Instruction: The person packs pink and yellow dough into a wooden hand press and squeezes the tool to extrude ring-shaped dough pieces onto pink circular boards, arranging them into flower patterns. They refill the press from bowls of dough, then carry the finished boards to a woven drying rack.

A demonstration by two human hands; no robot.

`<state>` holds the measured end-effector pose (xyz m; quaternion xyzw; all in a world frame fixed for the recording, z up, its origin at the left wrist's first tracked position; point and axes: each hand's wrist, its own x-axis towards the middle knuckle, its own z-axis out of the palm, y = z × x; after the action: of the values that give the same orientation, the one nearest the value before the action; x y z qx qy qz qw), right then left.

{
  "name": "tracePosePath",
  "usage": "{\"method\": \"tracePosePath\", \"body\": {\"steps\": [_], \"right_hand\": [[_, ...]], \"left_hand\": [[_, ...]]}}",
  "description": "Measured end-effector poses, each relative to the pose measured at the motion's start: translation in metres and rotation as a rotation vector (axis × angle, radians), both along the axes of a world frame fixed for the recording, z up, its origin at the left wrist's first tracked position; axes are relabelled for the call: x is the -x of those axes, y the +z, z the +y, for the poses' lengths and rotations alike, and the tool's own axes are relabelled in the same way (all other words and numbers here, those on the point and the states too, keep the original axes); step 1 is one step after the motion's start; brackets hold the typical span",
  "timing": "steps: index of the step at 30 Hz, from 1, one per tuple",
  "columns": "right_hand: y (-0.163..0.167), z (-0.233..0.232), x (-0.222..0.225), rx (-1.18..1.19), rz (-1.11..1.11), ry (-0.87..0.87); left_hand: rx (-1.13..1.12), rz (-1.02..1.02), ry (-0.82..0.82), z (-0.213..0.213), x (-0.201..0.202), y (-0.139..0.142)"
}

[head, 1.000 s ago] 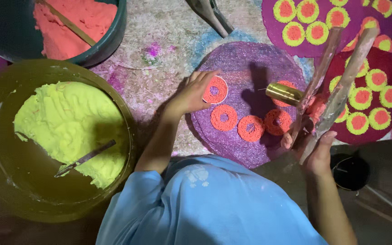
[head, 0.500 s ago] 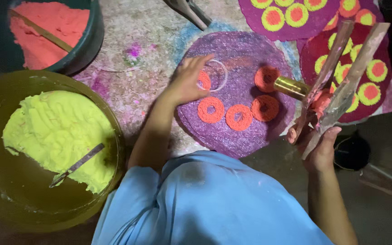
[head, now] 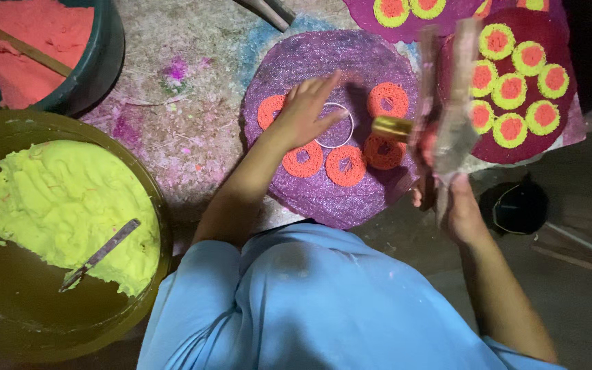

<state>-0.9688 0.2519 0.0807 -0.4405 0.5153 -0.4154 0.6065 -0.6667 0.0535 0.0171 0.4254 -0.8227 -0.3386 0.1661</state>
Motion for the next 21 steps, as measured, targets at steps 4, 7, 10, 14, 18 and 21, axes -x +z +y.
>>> {"method": "tracePosePath", "body": {"steps": [4,7,10,14,18,21], "right_hand": [[0.014,-0.042,-0.004,-0.274,0.149,0.336],[0.037,-0.081,-0.021,-0.568,0.22,0.439],[0.07,-0.121,-0.038,-0.572,0.496,0.487],[0.092,-0.146,-0.072,-0.314,0.969,0.568],[0.089,-0.148,-0.096,-0.227,0.946,0.553],[0.085,-0.148,-0.095,-0.25,0.962,0.572]], "left_hand": [[-0.774,1.365,-0.174,-0.001,0.011,0.016],[-0.984,1.934,-0.333,-0.004,0.017,0.027],[-0.908,2.155,-0.308,-0.013,0.014,0.031],[-0.857,2.248,-0.056,-0.028,-0.004,0.024],[-0.83,2.249,-0.004,-0.035,-0.018,0.009],[-0.813,2.25,0.03,-0.033,-0.013,-0.003]]}}
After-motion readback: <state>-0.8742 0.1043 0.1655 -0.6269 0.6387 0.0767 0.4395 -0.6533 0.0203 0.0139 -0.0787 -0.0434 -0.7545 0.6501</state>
